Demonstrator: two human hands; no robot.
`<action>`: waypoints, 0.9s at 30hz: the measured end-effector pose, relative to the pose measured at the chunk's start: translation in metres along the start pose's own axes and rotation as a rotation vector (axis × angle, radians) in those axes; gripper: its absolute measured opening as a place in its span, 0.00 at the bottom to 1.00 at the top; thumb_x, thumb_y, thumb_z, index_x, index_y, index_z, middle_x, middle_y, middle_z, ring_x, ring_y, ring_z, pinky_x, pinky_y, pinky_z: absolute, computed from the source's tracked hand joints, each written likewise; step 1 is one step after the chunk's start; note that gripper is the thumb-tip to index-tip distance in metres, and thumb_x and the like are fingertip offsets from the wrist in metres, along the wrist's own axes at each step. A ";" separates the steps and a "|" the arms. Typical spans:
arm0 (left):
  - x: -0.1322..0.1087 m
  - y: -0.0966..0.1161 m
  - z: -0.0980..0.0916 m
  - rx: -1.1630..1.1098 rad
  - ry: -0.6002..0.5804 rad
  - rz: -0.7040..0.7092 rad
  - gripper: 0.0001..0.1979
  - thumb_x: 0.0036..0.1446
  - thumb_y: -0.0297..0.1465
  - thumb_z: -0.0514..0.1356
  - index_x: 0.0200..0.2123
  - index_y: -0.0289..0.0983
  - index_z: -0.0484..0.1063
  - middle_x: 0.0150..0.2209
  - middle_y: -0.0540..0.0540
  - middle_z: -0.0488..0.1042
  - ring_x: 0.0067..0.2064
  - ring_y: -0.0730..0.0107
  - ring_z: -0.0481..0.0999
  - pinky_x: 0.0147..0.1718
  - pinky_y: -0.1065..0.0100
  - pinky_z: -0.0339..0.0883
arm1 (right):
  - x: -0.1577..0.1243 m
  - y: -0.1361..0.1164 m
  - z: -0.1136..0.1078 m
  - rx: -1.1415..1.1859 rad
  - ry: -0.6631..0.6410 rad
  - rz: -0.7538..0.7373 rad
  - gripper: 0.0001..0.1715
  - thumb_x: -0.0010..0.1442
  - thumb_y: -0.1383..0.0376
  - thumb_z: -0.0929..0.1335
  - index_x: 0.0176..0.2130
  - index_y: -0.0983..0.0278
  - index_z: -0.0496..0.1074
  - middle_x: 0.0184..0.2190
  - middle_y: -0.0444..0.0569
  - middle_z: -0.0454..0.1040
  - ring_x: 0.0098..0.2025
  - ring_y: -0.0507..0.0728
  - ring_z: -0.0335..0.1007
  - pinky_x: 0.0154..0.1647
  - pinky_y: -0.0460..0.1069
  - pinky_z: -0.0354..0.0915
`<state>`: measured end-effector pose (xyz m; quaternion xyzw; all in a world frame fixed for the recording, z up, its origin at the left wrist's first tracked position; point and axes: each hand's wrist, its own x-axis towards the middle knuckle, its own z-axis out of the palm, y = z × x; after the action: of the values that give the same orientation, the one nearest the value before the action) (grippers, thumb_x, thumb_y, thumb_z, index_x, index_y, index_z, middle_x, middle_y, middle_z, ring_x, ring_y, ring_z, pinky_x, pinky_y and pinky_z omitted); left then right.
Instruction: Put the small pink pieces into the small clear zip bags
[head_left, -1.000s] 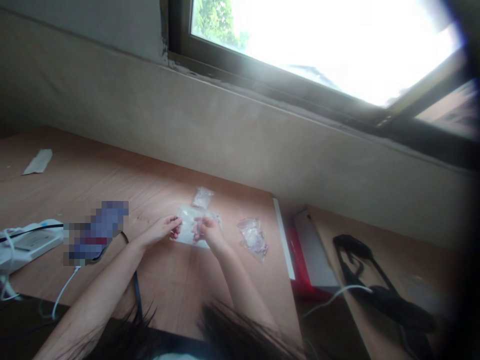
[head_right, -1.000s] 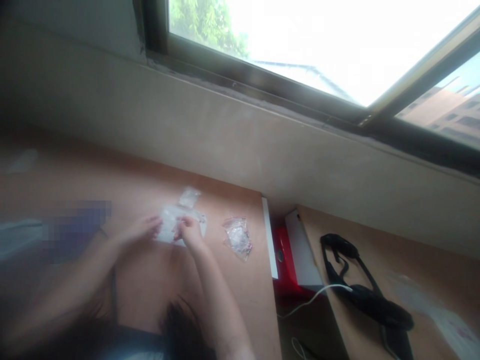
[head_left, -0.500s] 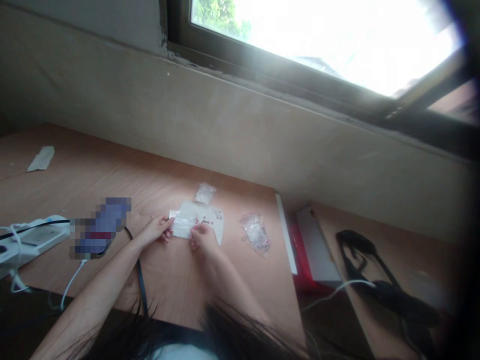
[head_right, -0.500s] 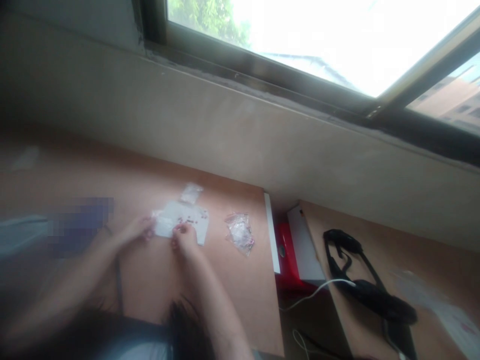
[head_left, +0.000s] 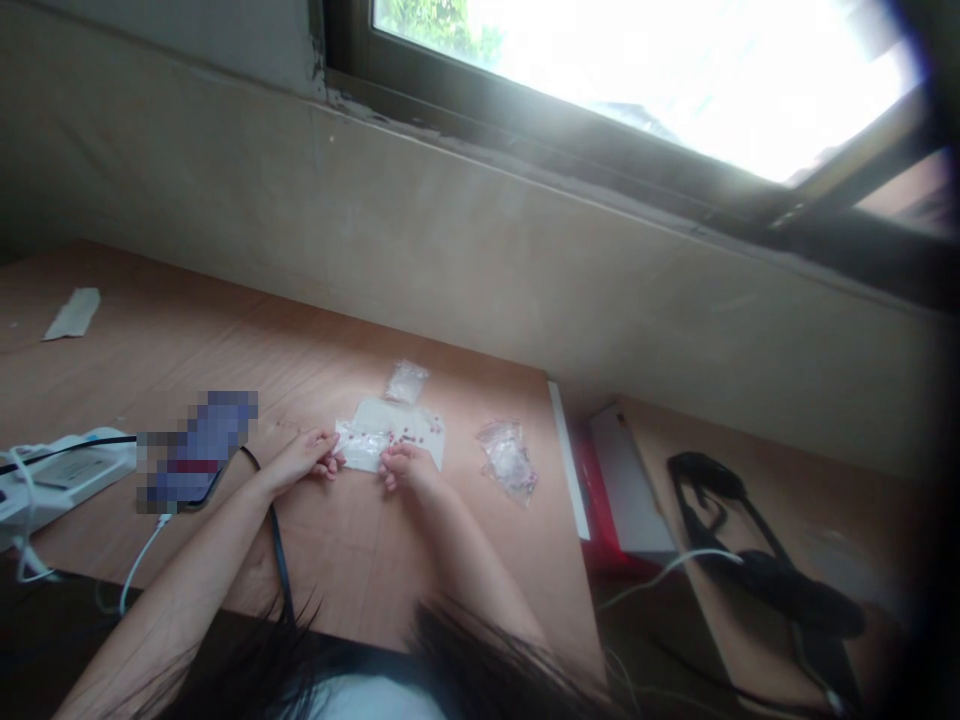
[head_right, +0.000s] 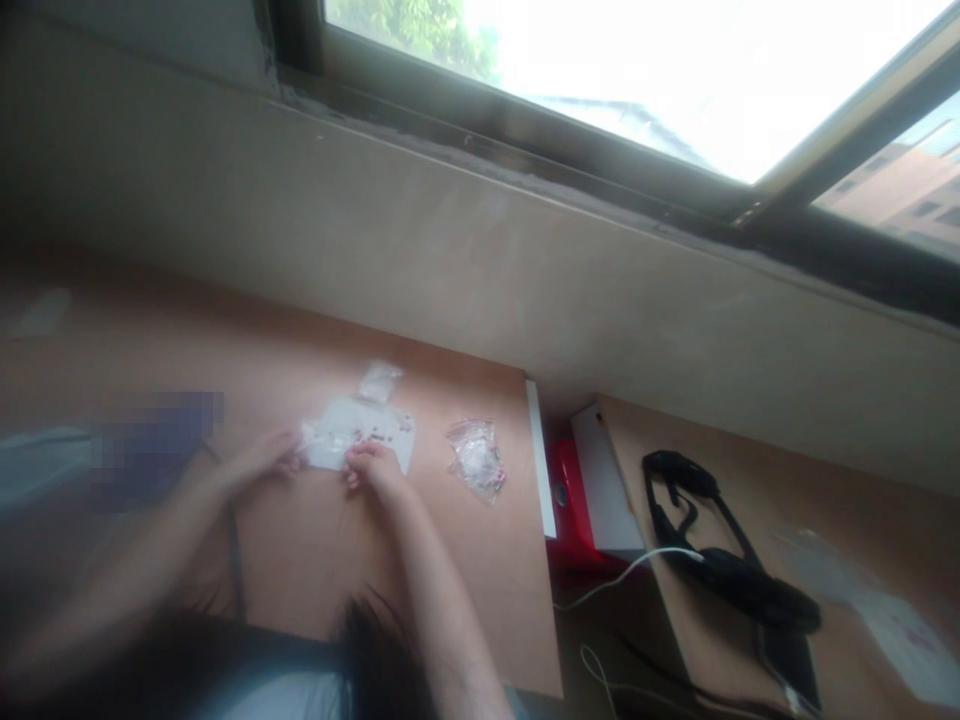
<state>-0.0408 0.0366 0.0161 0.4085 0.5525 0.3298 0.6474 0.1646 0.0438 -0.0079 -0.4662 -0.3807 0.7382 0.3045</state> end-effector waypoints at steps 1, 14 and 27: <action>0.000 0.001 0.001 -0.001 0.007 0.009 0.17 0.42 0.42 0.58 0.26 0.33 0.62 0.21 0.48 0.69 0.21 0.76 0.68 0.20 0.72 0.64 | 0.000 0.001 -0.001 0.001 -0.002 -0.002 0.15 0.41 0.62 0.69 0.29 0.68 0.64 0.20 0.44 0.70 0.16 0.46 0.61 0.18 0.43 0.60; -0.009 0.010 0.009 -0.060 -0.017 -0.051 0.22 0.43 0.48 0.55 0.27 0.32 0.63 0.19 0.50 0.67 0.18 0.76 0.66 0.16 0.74 0.60 | 0.001 0.002 -0.003 0.043 -0.031 -0.003 0.16 0.40 0.63 0.69 0.29 0.68 0.65 0.20 0.45 0.70 0.16 0.47 0.61 0.18 0.44 0.61; -0.004 0.017 0.017 0.138 0.096 0.058 0.24 0.41 0.51 0.51 0.17 0.34 0.61 0.12 0.54 0.61 0.11 0.80 0.57 0.10 0.76 0.54 | 0.000 0.003 -0.005 0.041 -0.016 -0.014 0.13 0.40 0.64 0.69 0.28 0.68 0.65 0.21 0.45 0.70 0.17 0.47 0.62 0.18 0.44 0.61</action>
<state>-0.0243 0.0375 0.0339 0.4517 0.5922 0.3287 0.5807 0.1693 0.0434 -0.0120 -0.4514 -0.3710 0.7474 0.3162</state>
